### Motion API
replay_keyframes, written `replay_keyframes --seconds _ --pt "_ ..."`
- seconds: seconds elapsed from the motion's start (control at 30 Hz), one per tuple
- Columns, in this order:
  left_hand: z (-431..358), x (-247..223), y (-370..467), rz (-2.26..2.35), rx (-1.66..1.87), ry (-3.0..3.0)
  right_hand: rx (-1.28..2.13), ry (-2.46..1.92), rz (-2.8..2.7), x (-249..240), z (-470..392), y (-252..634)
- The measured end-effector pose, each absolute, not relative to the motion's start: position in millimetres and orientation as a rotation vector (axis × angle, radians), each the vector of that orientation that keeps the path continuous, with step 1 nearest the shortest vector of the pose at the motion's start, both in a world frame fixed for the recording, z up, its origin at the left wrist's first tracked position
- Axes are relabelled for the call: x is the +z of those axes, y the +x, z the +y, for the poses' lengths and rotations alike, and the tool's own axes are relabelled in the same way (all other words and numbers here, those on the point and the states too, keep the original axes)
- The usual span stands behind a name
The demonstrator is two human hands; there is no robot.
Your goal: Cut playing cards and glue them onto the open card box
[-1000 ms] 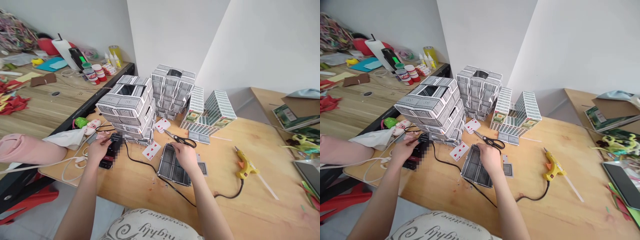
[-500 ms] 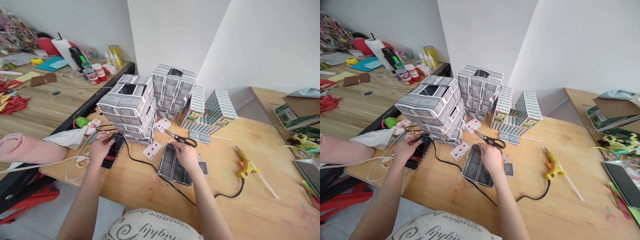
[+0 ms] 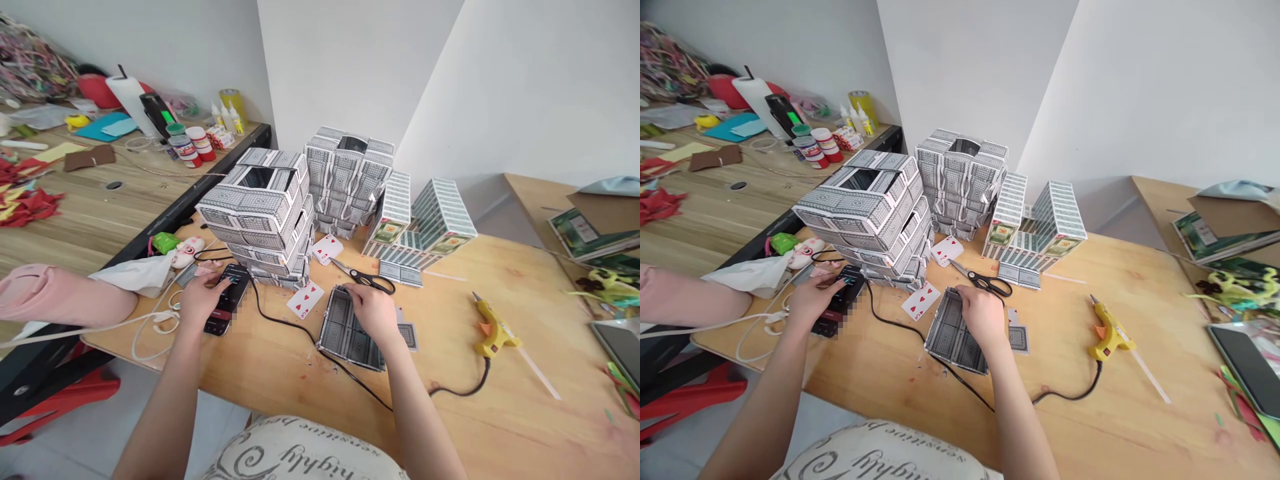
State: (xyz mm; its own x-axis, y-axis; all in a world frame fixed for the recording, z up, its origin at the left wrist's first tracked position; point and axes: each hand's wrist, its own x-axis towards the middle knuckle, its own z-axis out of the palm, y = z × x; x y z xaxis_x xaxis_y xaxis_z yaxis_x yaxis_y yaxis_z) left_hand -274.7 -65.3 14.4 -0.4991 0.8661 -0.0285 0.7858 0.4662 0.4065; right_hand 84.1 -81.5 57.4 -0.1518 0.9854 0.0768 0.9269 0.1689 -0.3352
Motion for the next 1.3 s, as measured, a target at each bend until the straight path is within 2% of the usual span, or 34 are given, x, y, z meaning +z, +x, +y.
replay_keyframes --seconds 1.3 --pt "-66 28 -272 2.507 0.404 1.383 0.276 -1.830 -2.150 55 -82 84"
